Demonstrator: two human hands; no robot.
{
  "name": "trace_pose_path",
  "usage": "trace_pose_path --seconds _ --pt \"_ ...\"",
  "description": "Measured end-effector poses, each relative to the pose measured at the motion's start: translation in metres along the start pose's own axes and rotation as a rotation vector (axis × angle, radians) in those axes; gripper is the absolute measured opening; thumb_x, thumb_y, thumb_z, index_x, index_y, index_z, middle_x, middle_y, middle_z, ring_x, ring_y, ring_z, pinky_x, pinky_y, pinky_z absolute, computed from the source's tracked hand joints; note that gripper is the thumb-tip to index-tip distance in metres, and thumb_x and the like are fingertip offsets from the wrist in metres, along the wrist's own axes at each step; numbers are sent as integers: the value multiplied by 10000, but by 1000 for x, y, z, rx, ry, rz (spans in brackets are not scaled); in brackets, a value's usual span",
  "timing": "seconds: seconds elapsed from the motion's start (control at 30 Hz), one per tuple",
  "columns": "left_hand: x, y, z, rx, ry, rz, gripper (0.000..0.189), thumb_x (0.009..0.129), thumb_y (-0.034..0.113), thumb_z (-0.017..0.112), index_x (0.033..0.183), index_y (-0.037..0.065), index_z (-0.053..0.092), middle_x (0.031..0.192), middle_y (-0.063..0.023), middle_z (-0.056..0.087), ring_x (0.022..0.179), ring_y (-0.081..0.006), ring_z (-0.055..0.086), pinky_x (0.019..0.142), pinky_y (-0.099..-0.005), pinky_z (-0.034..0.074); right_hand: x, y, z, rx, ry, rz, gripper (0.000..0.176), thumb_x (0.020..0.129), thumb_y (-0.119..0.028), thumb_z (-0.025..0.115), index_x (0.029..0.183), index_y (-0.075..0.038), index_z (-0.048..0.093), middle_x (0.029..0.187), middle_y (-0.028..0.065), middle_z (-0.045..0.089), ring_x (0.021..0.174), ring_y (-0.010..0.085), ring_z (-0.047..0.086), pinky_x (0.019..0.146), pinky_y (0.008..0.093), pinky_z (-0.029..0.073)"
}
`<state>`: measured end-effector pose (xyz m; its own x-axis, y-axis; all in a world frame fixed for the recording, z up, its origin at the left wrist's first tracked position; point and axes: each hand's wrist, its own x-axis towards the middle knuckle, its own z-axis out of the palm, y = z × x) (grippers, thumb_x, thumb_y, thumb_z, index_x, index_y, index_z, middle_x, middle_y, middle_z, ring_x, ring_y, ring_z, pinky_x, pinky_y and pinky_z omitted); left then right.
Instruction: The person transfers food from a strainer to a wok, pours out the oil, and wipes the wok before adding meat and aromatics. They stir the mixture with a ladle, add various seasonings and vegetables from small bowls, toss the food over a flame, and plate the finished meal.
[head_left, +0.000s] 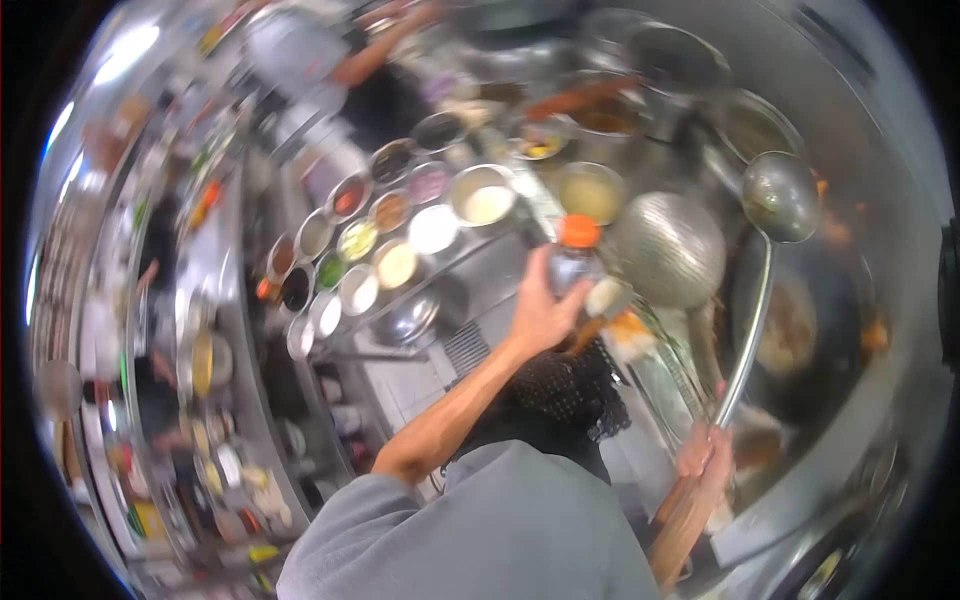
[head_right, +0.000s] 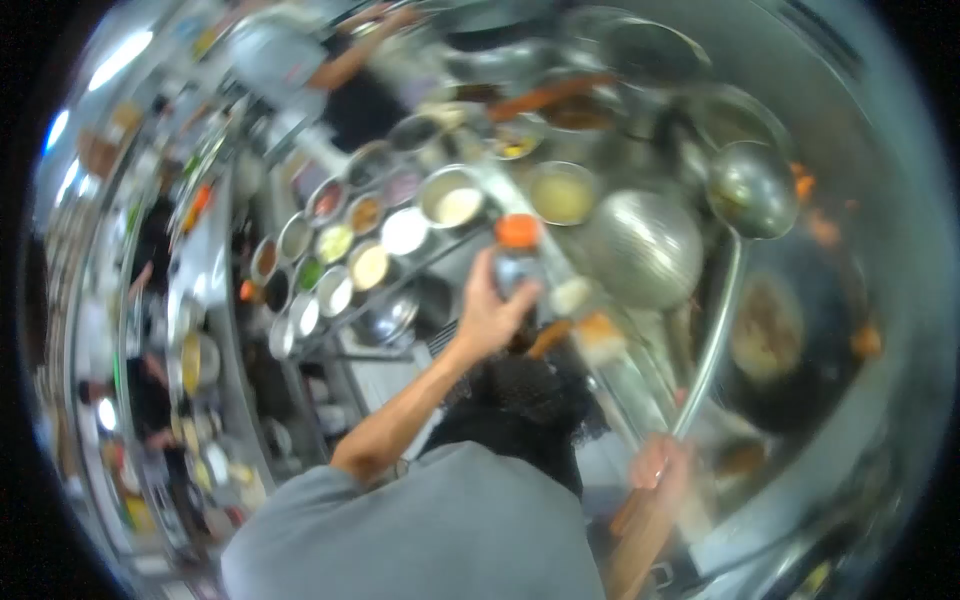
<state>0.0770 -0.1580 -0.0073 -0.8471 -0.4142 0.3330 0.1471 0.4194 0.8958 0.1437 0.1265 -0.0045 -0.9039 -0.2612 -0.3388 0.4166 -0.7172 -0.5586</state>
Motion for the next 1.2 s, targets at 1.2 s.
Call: trace_pose_path --seconds 1.2 --pt "32 -184 -481 194 698 -436 560 759 -2 636 1241 -25 350 1156 -116 484 1037 -194 493 902 -299 380 233 371 310 -962 -224 431 470 819 -62 504 1276 -58 395 569 -29 448 405 46 403 365 201 350"
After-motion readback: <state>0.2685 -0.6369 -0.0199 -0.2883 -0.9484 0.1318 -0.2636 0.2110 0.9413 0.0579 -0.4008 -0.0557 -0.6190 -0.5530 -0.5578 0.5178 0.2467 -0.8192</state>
